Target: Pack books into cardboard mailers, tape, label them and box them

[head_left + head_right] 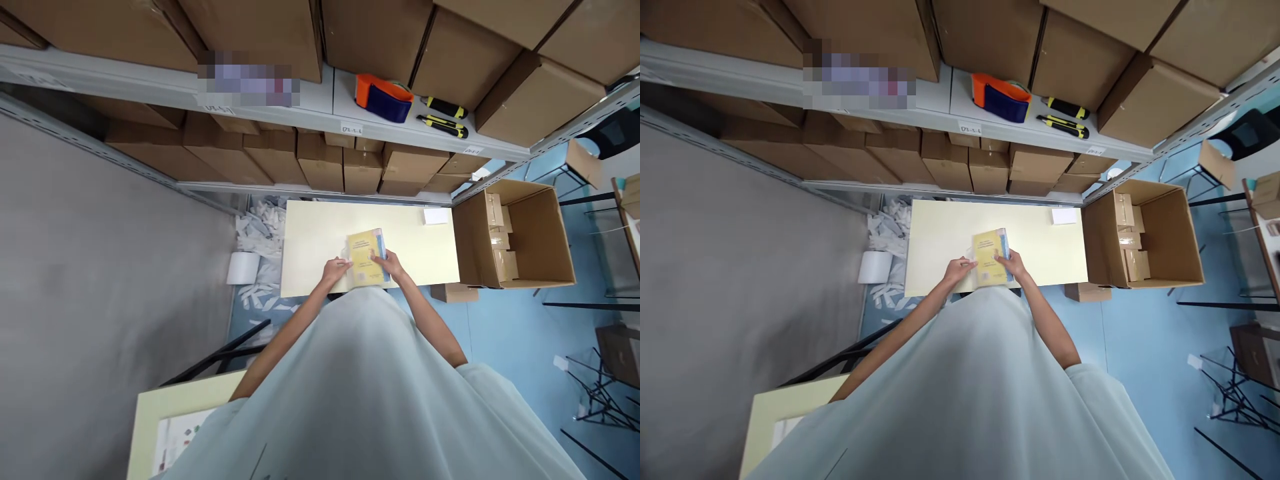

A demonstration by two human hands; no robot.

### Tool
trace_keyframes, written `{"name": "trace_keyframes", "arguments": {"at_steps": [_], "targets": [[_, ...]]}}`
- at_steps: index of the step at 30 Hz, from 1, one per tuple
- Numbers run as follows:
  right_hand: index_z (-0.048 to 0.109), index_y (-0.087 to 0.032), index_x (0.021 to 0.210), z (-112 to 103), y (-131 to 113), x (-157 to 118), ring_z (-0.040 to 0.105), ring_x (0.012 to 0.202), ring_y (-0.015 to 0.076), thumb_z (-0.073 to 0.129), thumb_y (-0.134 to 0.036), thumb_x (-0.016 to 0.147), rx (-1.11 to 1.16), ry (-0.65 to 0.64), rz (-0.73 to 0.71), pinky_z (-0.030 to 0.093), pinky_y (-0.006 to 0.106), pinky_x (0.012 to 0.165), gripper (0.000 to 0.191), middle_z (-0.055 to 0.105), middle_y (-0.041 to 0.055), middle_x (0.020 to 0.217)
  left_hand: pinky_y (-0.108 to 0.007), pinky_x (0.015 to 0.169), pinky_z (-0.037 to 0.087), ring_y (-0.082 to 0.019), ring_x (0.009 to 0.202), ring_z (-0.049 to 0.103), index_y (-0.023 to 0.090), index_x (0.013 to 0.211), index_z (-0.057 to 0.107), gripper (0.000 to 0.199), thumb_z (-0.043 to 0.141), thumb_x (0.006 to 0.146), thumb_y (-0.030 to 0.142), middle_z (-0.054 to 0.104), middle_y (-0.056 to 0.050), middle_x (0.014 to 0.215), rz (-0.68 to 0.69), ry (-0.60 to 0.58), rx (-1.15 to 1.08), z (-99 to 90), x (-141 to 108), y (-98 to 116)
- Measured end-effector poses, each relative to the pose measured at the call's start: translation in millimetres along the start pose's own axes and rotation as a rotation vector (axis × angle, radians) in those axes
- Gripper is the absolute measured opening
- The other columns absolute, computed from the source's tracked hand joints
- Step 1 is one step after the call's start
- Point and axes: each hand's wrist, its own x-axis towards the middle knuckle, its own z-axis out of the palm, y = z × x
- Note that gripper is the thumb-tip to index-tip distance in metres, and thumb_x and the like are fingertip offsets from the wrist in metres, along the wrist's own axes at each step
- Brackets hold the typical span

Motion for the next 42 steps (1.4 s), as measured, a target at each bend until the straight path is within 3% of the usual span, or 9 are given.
{"name": "trace_keyframes", "arguments": {"at_steps": [4, 8, 15, 21, 28, 33, 35, 38, 42], "targets": [[0.074, -0.016, 0.102, 15.9, 3.9, -11.6, 0.076, 0.077, 0.0237, 0.091, -0.058, 0.065, -0.005, 0.062, 0.022, 0.064, 0.037, 0.076, 0.058, 0.082, 0.0046, 0.09, -0.035, 0.116, 0.045, -0.033, 0.142, 0.062, 0.02, 0.084, 0.084, 0.036, 0.087, 0.071, 0.053, 0.079, -0.014, 0.132, -0.015, -0.074, -0.003, -5.3, 2.2, -11.5], [0.074, -0.017, 0.102, 25.1, 7.9, -23.7, 0.076, 0.08, 0.0253, 0.09, -0.056, 0.065, 0.006, 0.106, 0.025, 0.064, 0.038, 0.077, 0.056, 0.083, 0.0053, 0.094, -0.032, 0.117, 0.044, -0.031, 0.152, 0.053, 0.02, 0.087, 0.085, 0.033, 0.086, 0.071, 0.049, 0.077, -0.014, 0.137, -0.008, -0.146, -0.018, -12.2, 2.5, -17.1], [0.073, -0.018, 0.097, 40.2, 11.3, -32.1, 0.077, 0.085, 0.0285, 0.089, -0.057, 0.063, -0.036, 0.18, 0.007, 0.063, 0.039, 0.077, 0.053, 0.082, 0.007, 0.094, -0.033, 0.115, 0.046, -0.033, 0.149, 0.057, 0.021, 0.082, 0.085, 0.023, 0.084, 0.071, 0.042, 0.081, -0.014, 0.126, 0.016, -0.173, -0.041, -24.0, -5.9, -11.9], [0.073, -0.018, 0.095, 41.0, 2.4, -32.5, 0.077, 0.083, 0.0273, 0.087, -0.061, 0.063, -0.014, 0.142, -0.028, 0.063, 0.039, 0.079, 0.056, 0.082, 0.0074, 0.092, -0.037, 0.109, 0.051, -0.035, 0.136, 0.068, 0.021, 0.081, 0.084, 0.025, 0.086, 0.067, 0.041, 0.08, -0.013, 0.13, 0.006, -0.086, -0.067, -28.7, -13.0, 3.7], [0.072, -0.016, 0.103, 14.8, -16.8, -20.1, 0.077, 0.093, 0.0287, 0.083, -0.061, 0.069, -0.051, 0.212, -0.095, 0.063, 0.038, 0.082, 0.058, 0.083, 0.0113, 0.105, -0.036, 0.106, 0.056, -0.032, 0.126, 0.073, 0.019, 0.079, 0.081, 0.021, 0.079, 0.075, 0.04, 0.075, -0.013, 0.14, 0.109, 0.035, -0.203, -36.8, -20.9, 51.7], [0.073, -0.014, 0.12, -5.6, -34.8, -5.9, 0.072, 0.121, 0.0349, 0.083, -0.058, 0.073, -0.174, 0.328, -0.095, 0.058, 0.049, 0.105, 0.064, 0.077, 0.0186, 0.131, -0.033, 0.08, 0.061, -0.028, 0.095, 0.079, 0.018, 0.086, 0.081, 0.033, 0.082, 0.072, 0.048, 0.085, -0.009, 0.1, 0.157, 0.039, -0.328, -38.7, -31.2, 101.0], [0.071, -0.016, 0.131, -5.3, -42.1, -3.2, 0.066, 0.134, 0.0365, 0.086, -0.056, 0.072, -0.195, 0.357, -0.11, 0.052, 0.053, 0.116, 0.073, 0.069, 0.0201, 0.146, -0.032, 0.075, 0.061, -0.027, 0.087, 0.079, 0.018, 0.085, 0.082, 0.033, 0.083, 0.071, 0.048, 0.085, -0.009, 0.095, 0.168, 0.047, -0.337, -35.8, -34.0, 119.9], [0.068, -0.022, 0.141, 5.7, -56.0, -6.4, 0.06, 0.143, 0.0366, 0.09, -0.059, 0.071, -0.098, 0.164, -0.174, 0.05, 0.054, 0.12, 0.083, 0.062, 0.0172, 0.157, -0.035, 0.075, 0.063, -0.026, 0.082, 0.079, 0.019, 0.087, 0.084, 0.03, 0.083, 0.072, 0.045, 0.085, -0.009, 0.097, 0.188, 0.071, -0.316, -29.6, -36.1, 143.3], [0.068, -0.024, 0.141, 23.5, -83.2, -20.0, 0.063, 0.14, 0.0333, 0.094, -0.06, 0.071, 0.027, -0.099, -0.247, 0.053, 0.048, 0.117, 0.083, 0.067, 0.0126, 0.151, -0.039, 0.086, 0.065, -0.03, 0.094, 0.081, 0.021, 0.084, 0.086, 0.018, 0.08, 0.076, 0.037, 0.085, -0.009, 0.109, 0.292, 0.095, -0.215, -20.6, -42.7, 165.4]]}}
